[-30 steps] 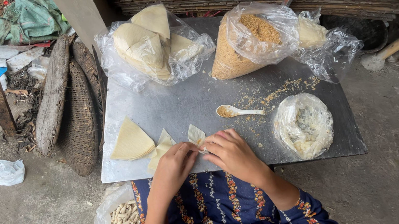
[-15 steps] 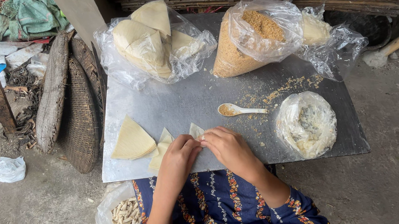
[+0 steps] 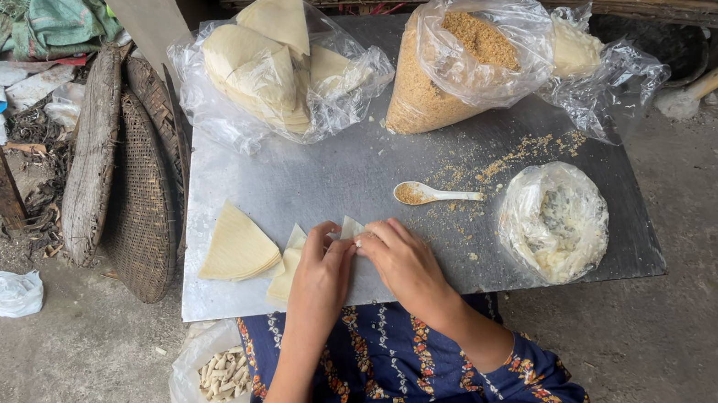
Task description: The person assembles triangular food packets by placing a grainy filling onto thin wrappers and folding them into cones. The person uses a spoon to scoop the filling and carefully folds the edges to seal the packets.
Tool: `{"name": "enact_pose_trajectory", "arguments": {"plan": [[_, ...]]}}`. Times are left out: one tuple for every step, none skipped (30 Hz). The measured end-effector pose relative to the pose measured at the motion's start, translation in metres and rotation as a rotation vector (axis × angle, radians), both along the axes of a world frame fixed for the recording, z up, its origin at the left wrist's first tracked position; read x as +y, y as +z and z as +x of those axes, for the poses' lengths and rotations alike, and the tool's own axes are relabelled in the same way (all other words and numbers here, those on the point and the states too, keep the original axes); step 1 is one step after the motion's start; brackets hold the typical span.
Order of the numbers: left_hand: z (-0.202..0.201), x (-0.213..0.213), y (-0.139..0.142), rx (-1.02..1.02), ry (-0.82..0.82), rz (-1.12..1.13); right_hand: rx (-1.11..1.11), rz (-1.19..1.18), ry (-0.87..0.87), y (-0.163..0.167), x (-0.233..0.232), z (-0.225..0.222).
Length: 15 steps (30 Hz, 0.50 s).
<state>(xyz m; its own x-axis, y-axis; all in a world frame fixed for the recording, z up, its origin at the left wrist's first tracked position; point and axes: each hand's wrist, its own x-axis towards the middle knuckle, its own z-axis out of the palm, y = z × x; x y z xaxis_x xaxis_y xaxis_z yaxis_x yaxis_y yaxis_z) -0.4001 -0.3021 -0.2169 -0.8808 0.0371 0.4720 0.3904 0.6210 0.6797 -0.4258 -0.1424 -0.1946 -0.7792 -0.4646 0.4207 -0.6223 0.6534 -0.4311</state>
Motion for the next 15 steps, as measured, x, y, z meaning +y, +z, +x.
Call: {"name": "enact_pose_trajectory", "arguments": {"plan": [[-0.001, 0.0, -0.002, -0.002, 0.004, -0.007, 0.038, 0.017, -0.01, -0.003, -0.001, -0.001], [-0.003, 0.0, -0.004, 0.0, 0.011, -0.013, 0.08, 0.034, -0.017, -0.006, -0.002, -0.003], [-0.005, 0.0, -0.005, 0.002, 0.019, -0.02, 0.122, 0.052, -0.024, -0.008, -0.003, -0.004], [-0.006, -0.001, -0.006, 0.006, 0.019, -0.022, 0.132, 0.07, -0.022, -0.009, -0.003, -0.005], [-0.008, -0.001, -0.007, 0.011, 0.018, -0.023, 0.143, 0.088, -0.022, -0.01, -0.002, -0.004], [-0.011, -0.001, -0.008, 0.016, 0.02, -0.023, 0.154, 0.108, -0.019, -0.011, -0.001, -0.005], [-0.012, -0.001, -0.008, 0.021, 0.029, -0.035, 0.151, 0.114, -0.031, -0.011, -0.002, -0.007], [-0.013, 0.0, -0.009, 0.023, 0.036, -0.046, 0.145, 0.121, -0.043, -0.012, -0.003, -0.009], [-0.013, 0.0, -0.009, 0.023, 0.044, -0.057, 0.136, 0.13, -0.055, -0.013, -0.004, -0.01], [-0.013, 0.001, -0.009, 0.017, 0.048, -0.054, 0.133, 0.143, -0.064, -0.013, -0.005, -0.011], [-0.015, 0.001, -0.009, 0.014, 0.051, -0.054, 0.133, 0.153, -0.073, -0.013, -0.005, -0.012], [-0.015, 0.002, -0.008, 0.012, 0.055, -0.055, 0.133, 0.164, -0.083, -0.014, -0.005, -0.013], [-0.016, 0.003, -0.008, 0.012, 0.054, -0.061, 0.156, 0.178, -0.075, -0.014, -0.005, -0.013], [-0.016, 0.003, -0.008, 0.015, 0.055, -0.068, 0.182, 0.191, -0.067, -0.015, -0.004, -0.013], [-0.016, 0.003, -0.008, 0.02, 0.055, -0.075, 0.21, 0.205, -0.059, -0.016, -0.004, -0.013]]}}
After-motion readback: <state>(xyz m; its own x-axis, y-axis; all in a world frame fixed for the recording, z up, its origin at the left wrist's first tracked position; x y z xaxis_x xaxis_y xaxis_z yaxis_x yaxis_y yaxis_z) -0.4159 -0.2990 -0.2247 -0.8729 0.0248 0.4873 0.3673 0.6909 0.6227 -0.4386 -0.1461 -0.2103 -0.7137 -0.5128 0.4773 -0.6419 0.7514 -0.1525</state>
